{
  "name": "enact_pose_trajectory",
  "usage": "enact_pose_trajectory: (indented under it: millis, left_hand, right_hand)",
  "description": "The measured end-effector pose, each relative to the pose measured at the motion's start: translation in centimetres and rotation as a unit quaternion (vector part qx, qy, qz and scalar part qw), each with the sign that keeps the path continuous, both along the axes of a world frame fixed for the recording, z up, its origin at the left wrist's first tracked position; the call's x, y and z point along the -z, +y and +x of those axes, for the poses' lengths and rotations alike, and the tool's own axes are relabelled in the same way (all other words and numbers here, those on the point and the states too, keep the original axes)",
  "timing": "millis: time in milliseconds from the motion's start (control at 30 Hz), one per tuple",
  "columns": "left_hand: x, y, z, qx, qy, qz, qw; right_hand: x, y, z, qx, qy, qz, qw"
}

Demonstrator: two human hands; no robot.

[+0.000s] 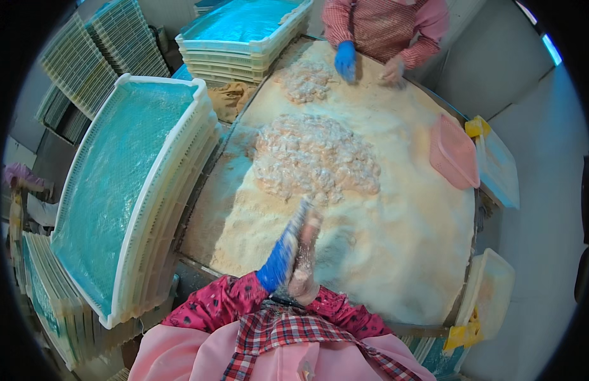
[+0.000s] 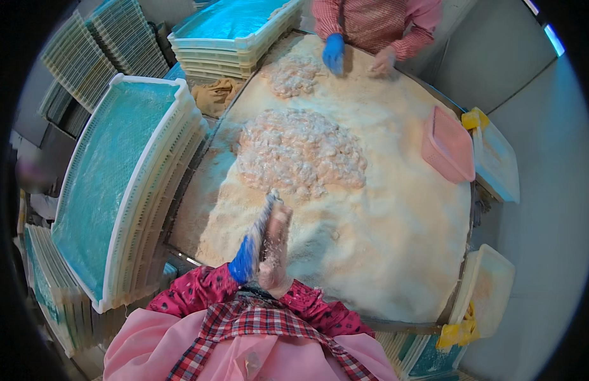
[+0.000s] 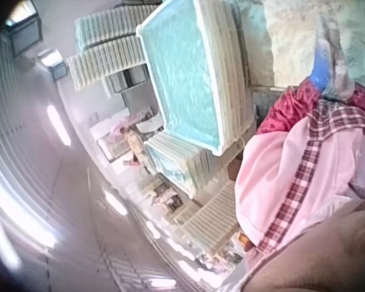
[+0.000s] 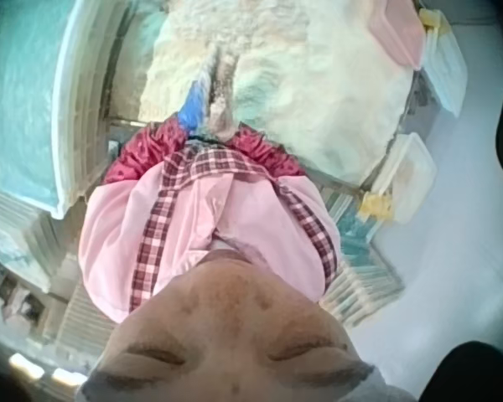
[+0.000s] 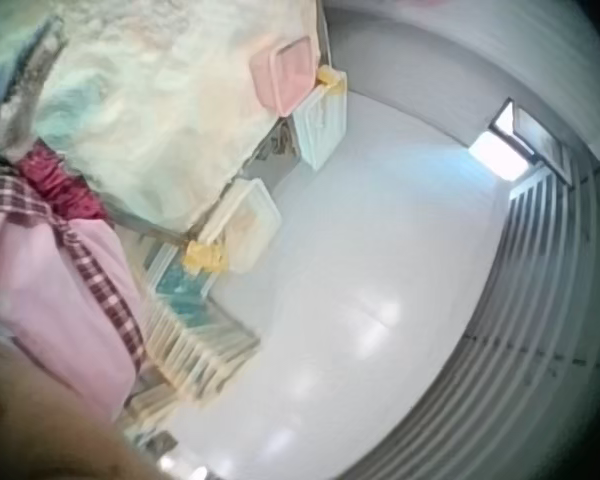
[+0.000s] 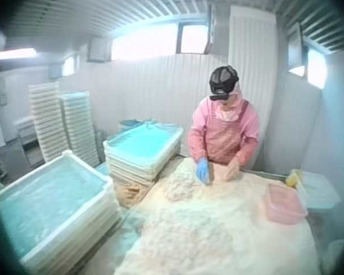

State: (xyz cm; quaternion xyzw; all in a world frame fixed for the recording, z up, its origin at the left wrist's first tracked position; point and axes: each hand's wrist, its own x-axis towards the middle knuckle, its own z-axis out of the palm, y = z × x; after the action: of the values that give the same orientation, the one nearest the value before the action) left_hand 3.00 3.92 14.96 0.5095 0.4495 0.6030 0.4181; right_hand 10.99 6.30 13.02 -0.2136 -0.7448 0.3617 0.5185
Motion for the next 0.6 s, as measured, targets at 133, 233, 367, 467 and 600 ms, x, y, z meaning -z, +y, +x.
enact_pose_trajectory:
  millis: [133, 233, 367, 467, 600]
  left_hand:
    - [3.0, -1.2, -3.0, -0.052, -0.613, -0.147, 0.774]
    - [-1.6, -2.6, -6.4, -0.019, -0.642, -0.137, 0.754]
    - [-10.2, 0.7, -16.5, -0.116, -0.499, -0.057, 0.857]
    - [-13.6, 4.0, -25.1, -0.233, -0.274, -0.023, 0.933]
    - [-9.4, 5.0, -34.8, -0.142, -0.077, -0.155, 0.975]
  right_hand:
    - [2.8, 4.3, 0.3, -0.017, -0.195, -0.059, 0.979]
    - [3.9, 13.3, 3.8, 0.156, -0.313, -0.02, 0.937]
    - [4.7, 19.1, 6.4, 0.305, -0.429, 0.098, 0.844]
    - [5.2, 19.7, 6.1, 0.296, -0.486, 0.097, 0.816]
    - [5.2, 19.7, 4.1, 0.273, -0.498, 0.078, 0.819]
